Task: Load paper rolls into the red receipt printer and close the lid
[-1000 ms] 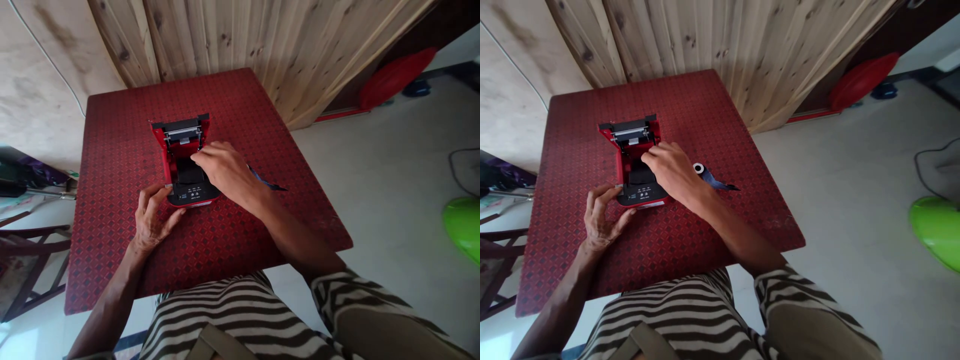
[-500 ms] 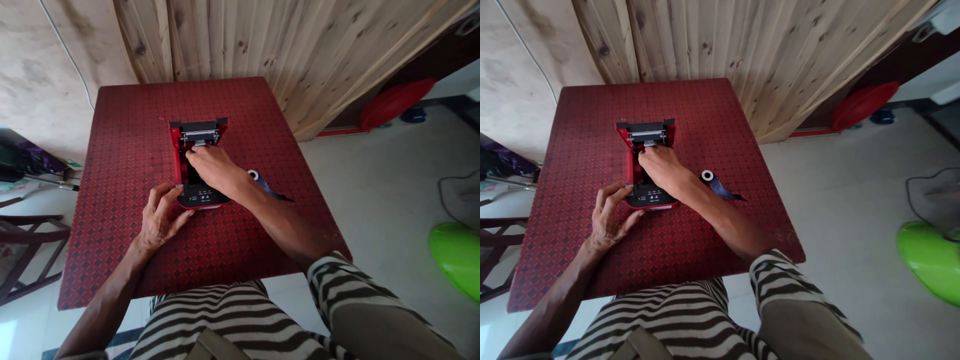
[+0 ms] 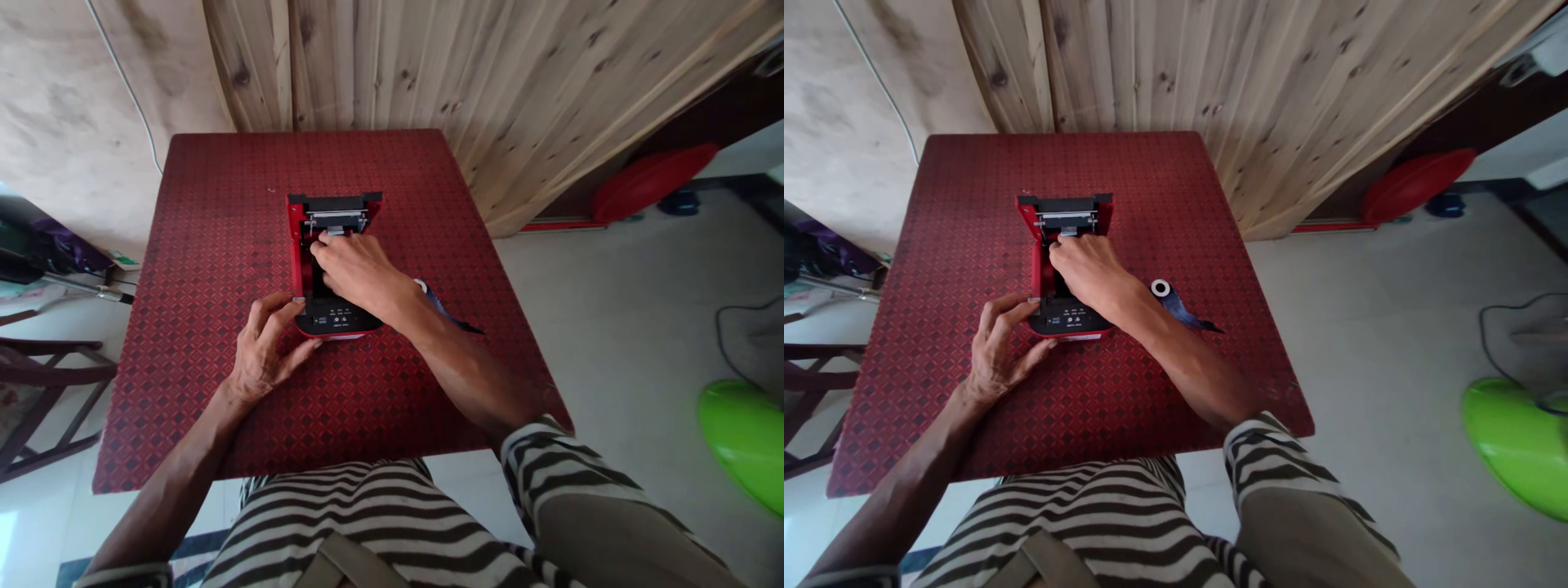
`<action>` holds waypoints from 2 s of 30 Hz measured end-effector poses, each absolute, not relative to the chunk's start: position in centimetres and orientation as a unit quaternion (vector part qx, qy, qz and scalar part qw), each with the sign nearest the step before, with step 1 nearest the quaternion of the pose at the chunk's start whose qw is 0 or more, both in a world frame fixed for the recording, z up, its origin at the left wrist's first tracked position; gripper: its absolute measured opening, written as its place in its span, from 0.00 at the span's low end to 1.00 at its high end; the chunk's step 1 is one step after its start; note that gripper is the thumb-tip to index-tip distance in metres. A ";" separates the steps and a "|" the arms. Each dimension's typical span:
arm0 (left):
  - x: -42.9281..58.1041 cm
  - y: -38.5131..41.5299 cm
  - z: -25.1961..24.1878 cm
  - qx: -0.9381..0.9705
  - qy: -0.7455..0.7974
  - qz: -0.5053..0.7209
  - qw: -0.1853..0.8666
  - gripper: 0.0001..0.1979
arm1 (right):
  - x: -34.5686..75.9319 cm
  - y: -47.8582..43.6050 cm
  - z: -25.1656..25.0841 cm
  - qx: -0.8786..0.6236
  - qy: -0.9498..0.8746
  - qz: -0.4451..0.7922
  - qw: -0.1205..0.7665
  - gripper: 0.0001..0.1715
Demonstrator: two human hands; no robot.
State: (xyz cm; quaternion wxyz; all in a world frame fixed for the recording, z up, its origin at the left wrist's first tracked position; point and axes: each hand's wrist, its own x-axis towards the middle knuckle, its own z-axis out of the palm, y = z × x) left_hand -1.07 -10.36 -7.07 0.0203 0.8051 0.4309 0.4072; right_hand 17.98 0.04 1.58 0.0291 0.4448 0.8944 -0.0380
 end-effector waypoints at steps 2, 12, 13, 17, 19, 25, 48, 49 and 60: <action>-1.0 -10.4 -7.1 0.804 0.431 0.409 0.020 0.30 | 18.3 -0.2 1.9 0.444 0.895 -0.042 0.030 0.21; -1.1 -10.5 -7.4 0.803 0.440 0.401 0.019 0.30 | 19.2 -1.2 2.2 0.471 0.881 -0.044 -0.002 0.19; -1.1 -10.5 -7.4 0.802 0.439 0.404 0.021 0.30 | 19.1 -1.3 2.3 0.479 0.877 -0.043 -0.001 0.20; -1.1 -10.5 -7.6 0.799 0.435 0.414 0.020 0.30 | 18.5 -1.8 2.6 0.478 0.878 -0.029 0.017 0.24; -1.1 -10.5 -7.7 0.801 0.436 0.411 0.018 0.30 | 18.4 -2.1 2.9 0.470 0.882 -0.023 0.016 0.24; -1.2 -10.5 -7.8 0.800 0.451 0.394 0.017 0.28 | 20.6 -3.6 4.4 0.485 0.865 -0.073 -0.107 0.18; -1.6 -10.1 -7.5 0.799 0.437 0.412 0.022 0.32 | 26.4 -15.4 -7.6 0.470 0.692 -0.456 -0.305 0.22; -1.6 -10.1 -7.4 0.797 0.443 0.409 0.025 0.31 | 26.9 -15.5 -7.1 0.467 0.696 -0.454 -0.302 0.24; -1.6 -10.1 -7.4 0.805 0.428 0.410 0.013 0.32 | 38.3 -2.8 -4.5 0.542 0.748 -0.258 -0.283 0.19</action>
